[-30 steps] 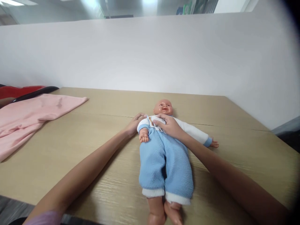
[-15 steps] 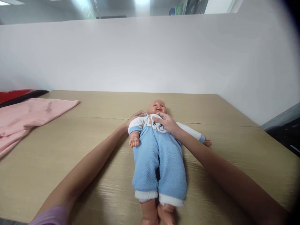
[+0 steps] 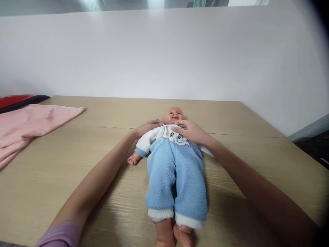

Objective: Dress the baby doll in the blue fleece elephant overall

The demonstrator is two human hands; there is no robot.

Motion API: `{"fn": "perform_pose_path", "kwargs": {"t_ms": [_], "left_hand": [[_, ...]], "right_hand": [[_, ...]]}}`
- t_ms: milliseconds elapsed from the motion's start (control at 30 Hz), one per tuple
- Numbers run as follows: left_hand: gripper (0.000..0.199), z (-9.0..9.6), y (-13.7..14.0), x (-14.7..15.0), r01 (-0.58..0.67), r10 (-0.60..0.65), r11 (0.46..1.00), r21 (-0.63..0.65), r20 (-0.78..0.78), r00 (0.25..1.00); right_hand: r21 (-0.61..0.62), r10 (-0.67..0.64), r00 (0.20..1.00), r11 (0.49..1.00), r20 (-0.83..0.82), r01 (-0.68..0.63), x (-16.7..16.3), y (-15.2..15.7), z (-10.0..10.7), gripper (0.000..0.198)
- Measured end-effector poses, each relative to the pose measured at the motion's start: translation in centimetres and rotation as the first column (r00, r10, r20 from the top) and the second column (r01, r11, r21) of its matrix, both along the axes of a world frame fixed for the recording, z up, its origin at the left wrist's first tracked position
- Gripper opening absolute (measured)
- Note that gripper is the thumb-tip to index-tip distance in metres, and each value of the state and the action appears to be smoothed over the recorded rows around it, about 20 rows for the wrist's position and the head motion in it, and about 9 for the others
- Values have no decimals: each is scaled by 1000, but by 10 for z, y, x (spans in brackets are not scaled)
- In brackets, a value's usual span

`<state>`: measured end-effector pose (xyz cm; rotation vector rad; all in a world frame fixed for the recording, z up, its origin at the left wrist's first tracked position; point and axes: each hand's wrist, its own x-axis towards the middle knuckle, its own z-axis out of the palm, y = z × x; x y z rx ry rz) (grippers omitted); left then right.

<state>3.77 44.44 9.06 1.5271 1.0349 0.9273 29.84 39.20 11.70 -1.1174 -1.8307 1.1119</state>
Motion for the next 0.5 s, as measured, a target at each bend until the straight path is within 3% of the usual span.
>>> {"fn": "perform_pose_path", "kwargs": {"t_ms": [67, 133, 200, 267, 367, 433, 500], "left_hand": [[26, 11, 6, -5, 66, -64, 998, 12, -126, 990], [26, 25, 5, -10, 84, -66, 993, 80, -203, 977], [27, 41, -4, -14, 100, -60, 982, 159, -239, 969], [30, 58, -18, -20, 224, -163, 959, 173, -309, 937], [37, 75, -35, -30, 496, -444, 868, 5, -440, 781], [42, 79, -40, -35, 537, -511, 837, -100, -493, 704], [46, 79, -41, -37, 501, -478, 857, -120, -552, 684]], "right_hand": [[97, -3, 941, 995, 337, -31, 19, -3, 16, 47], [95, 21, 853, 992, 521, -83, 37, -5, 31, 53], [53, 68, 827, 992, 558, -118, 48, -7, 40, 58], [30, 99, 825, 990, 557, -139, 54, -7, 43, 62], [-11, 149, 830, 985, 537, -169, 57, -3, 38, 63], [-67, 210, 841, 977, 498, -204, 59, 0, 31, 61], [-105, 251, 847, 968, 468, -229, 61, 3, 24, 59]]}}
